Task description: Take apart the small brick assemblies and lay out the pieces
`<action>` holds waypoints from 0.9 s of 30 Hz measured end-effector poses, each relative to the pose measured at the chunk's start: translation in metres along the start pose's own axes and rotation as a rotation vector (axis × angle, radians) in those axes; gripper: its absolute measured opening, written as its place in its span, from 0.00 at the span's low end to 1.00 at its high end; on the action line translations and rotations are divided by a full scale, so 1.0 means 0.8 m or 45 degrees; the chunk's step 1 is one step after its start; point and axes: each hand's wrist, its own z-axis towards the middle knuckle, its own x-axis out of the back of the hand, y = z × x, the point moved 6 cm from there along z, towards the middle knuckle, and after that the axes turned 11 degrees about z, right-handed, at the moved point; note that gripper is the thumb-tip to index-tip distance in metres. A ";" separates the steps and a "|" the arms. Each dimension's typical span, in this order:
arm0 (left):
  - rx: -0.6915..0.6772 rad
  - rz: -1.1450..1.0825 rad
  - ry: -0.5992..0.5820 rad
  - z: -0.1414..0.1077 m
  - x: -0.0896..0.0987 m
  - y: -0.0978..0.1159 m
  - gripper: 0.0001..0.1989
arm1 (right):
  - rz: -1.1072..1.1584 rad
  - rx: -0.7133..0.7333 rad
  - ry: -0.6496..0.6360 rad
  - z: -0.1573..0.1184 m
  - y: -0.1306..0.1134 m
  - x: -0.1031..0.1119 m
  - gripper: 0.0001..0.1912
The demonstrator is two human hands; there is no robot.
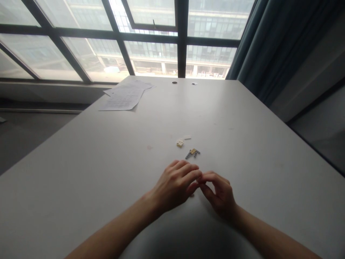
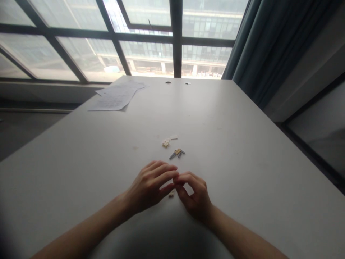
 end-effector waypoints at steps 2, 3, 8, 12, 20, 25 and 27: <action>0.005 0.007 -0.011 -0.001 -0.001 0.000 0.06 | -0.011 -0.002 0.002 0.001 -0.001 0.000 0.09; 0.008 0.010 -0.016 -0.001 -0.001 -0.001 0.06 | -0.018 -0.003 0.003 0.001 -0.002 0.000 0.09; 0.011 0.016 -0.038 -0.001 -0.002 -0.001 0.06 | -0.024 -0.009 -0.001 0.000 -0.001 0.000 0.10; 0.008 0.020 -0.045 0.000 -0.001 -0.001 0.06 | -0.017 -0.011 -0.003 -0.001 -0.001 0.001 0.10; -0.006 0.016 -0.021 0.001 0.000 0.001 0.05 | -0.044 0.006 -0.009 0.001 -0.002 0.000 0.09; -0.001 -0.016 -0.036 0.000 0.000 0.000 0.06 | -0.044 0.023 -0.010 0.002 -0.005 -0.001 0.09; 0.006 -0.025 -0.042 0.000 0.000 -0.001 0.06 | -0.042 0.023 -0.009 0.002 -0.005 0.000 0.09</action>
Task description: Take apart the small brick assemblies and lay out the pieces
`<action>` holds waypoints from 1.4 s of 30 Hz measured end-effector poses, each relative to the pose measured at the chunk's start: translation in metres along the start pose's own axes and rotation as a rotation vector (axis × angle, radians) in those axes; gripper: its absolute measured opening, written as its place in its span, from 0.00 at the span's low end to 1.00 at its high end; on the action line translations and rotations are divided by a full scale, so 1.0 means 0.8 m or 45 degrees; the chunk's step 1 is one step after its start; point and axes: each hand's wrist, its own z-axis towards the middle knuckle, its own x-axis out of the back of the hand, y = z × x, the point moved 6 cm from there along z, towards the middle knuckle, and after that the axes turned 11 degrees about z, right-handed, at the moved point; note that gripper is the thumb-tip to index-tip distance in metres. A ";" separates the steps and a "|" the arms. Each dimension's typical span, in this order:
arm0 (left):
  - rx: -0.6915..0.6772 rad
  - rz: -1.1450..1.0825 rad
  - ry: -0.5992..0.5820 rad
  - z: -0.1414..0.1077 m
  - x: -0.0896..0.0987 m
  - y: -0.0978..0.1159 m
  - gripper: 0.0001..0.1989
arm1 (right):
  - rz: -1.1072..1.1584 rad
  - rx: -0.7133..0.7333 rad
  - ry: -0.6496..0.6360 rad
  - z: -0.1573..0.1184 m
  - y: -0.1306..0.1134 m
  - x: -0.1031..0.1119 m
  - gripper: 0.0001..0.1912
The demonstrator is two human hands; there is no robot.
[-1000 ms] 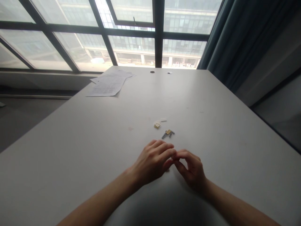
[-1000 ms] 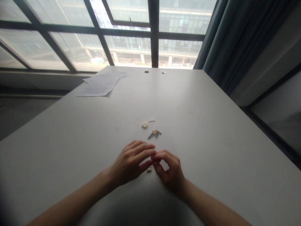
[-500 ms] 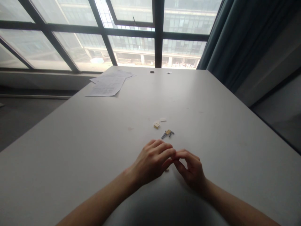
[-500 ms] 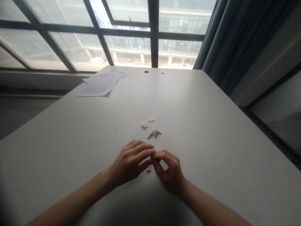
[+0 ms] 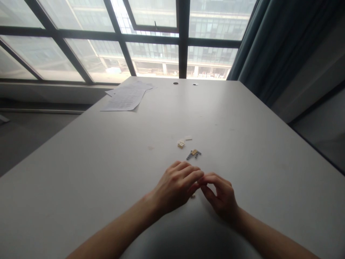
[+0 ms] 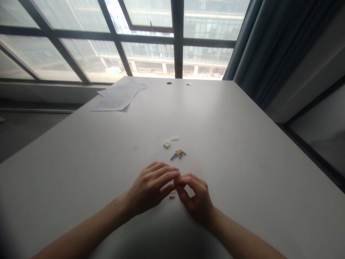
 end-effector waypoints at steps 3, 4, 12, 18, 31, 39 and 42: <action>-0.002 -0.033 -0.026 0.001 0.000 -0.001 0.08 | -0.005 -0.011 -0.009 -0.001 0.001 0.001 0.09; -0.002 -0.043 -0.032 0.001 0.000 -0.001 0.08 | -0.007 -0.014 -0.017 -0.001 0.002 0.001 0.09; 0.073 -0.051 0.051 0.004 0.011 -0.013 0.07 | -0.071 0.025 -0.016 -0.001 -0.001 0.001 0.13; 0.186 -0.020 0.162 0.006 0.032 -0.036 0.08 | -0.240 0.035 0.051 0.000 -0.001 0.007 0.10; -0.103 0.192 -0.530 -0.003 0.005 -0.010 0.07 | -0.661 0.063 -0.451 -0.004 0.011 -0.014 0.10; -0.140 0.196 -0.602 -0.012 -0.028 0.006 0.10 | -0.689 0.006 -0.552 -0.004 0.015 -0.016 0.09; -0.122 0.216 -0.642 -0.013 -0.037 0.007 0.09 | -0.676 -0.026 -0.530 -0.004 0.015 -0.011 0.08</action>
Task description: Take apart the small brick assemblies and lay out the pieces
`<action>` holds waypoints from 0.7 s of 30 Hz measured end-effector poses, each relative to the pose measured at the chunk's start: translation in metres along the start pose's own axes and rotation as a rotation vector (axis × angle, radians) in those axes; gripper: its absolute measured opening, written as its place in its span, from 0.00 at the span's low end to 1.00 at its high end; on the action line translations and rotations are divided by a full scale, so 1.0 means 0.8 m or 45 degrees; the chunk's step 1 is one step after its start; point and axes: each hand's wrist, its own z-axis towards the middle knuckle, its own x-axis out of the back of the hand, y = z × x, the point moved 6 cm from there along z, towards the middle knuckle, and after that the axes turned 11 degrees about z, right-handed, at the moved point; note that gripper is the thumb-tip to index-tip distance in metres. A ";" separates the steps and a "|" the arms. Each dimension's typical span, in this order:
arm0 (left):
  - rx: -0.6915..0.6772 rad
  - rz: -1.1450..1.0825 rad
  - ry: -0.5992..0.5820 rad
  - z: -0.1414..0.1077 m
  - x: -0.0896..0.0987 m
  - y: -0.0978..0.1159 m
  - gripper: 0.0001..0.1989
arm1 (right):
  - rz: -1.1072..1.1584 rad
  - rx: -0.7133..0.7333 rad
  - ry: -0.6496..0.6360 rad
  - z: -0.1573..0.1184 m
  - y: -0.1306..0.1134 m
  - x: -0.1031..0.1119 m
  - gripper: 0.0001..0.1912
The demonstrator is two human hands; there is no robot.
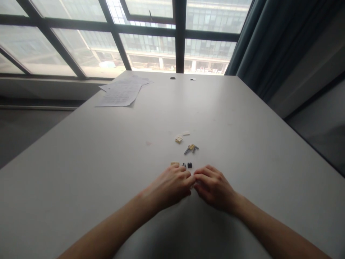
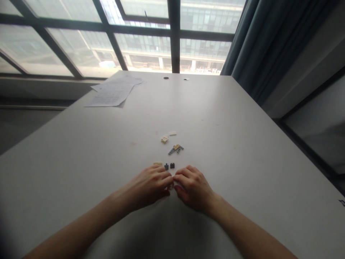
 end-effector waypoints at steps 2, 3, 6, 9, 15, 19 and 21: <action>-0.003 0.001 -0.035 0.001 -0.003 -0.001 0.09 | 0.007 -0.010 0.005 -0.001 0.001 0.001 0.08; -0.006 -0.001 -0.050 0.000 -0.004 -0.002 0.09 | 0.011 -0.010 0.003 -0.001 0.002 0.001 0.08; -0.002 -0.002 -0.075 -0.001 -0.003 -0.007 0.12 | 0.013 -0.016 -0.001 -0.003 0.003 0.001 0.09; 0.028 0.021 -0.077 -0.002 -0.001 -0.013 0.13 | 0.002 -0.039 -0.016 -0.003 0.004 0.000 0.09; 0.036 0.025 -0.085 -0.002 -0.006 -0.013 0.09 | 0.035 -0.009 -0.008 -0.003 0.003 -0.001 0.10; 0.059 0.036 -0.065 -0.001 -0.007 -0.013 0.10 | 0.062 -0.019 0.018 -0.003 0.003 -0.002 0.09; 0.077 0.058 -0.044 0.000 -0.007 -0.013 0.11 | 0.070 -0.030 0.026 -0.003 0.002 -0.003 0.08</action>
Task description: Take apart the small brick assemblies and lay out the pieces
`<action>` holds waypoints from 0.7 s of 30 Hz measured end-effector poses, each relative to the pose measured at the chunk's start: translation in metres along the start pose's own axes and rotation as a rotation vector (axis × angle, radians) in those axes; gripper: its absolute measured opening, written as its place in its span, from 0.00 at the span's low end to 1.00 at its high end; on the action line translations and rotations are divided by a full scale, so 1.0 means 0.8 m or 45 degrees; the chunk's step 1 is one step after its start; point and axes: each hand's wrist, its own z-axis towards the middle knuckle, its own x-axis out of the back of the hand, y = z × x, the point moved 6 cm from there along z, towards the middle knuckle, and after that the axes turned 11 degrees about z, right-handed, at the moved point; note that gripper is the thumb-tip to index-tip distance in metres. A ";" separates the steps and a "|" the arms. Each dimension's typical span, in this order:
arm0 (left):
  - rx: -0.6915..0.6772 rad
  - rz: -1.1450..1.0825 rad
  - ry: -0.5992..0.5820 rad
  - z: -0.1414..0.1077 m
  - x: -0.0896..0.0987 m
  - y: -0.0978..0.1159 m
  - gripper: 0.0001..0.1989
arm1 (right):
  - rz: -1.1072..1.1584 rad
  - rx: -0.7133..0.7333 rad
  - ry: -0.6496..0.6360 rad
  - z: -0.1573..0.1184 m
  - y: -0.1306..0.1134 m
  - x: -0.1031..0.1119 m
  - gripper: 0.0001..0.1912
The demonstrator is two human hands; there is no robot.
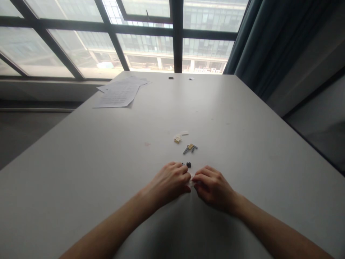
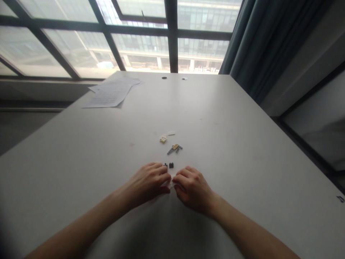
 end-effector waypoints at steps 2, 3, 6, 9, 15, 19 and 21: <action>0.015 0.018 0.038 0.001 0.001 0.000 0.13 | 0.007 -0.013 -0.009 -0.001 -0.002 -0.002 0.05; 0.020 0.025 0.059 0.001 0.002 0.001 0.15 | 0.007 -0.018 -0.012 -0.001 -0.002 -0.003 0.04; 0.021 0.042 0.114 0.001 0.002 0.002 0.17 | -0.006 -0.041 0.011 0.000 -0.003 -0.003 0.01; 0.016 0.066 0.144 0.001 0.002 0.003 0.18 | -0.031 -0.059 0.036 0.002 -0.003 -0.002 0.01; 0.020 0.117 0.132 0.001 0.002 0.002 0.19 | -0.089 -0.070 0.021 0.003 -0.004 -0.005 0.01; -0.003 0.086 0.104 0.001 -0.001 0.001 0.16 | -0.090 -0.057 0.011 0.003 -0.004 -0.008 0.03; -0.024 0.055 0.079 0.000 -0.001 0.000 0.13 | -0.080 -0.037 -0.001 0.003 -0.003 -0.008 0.06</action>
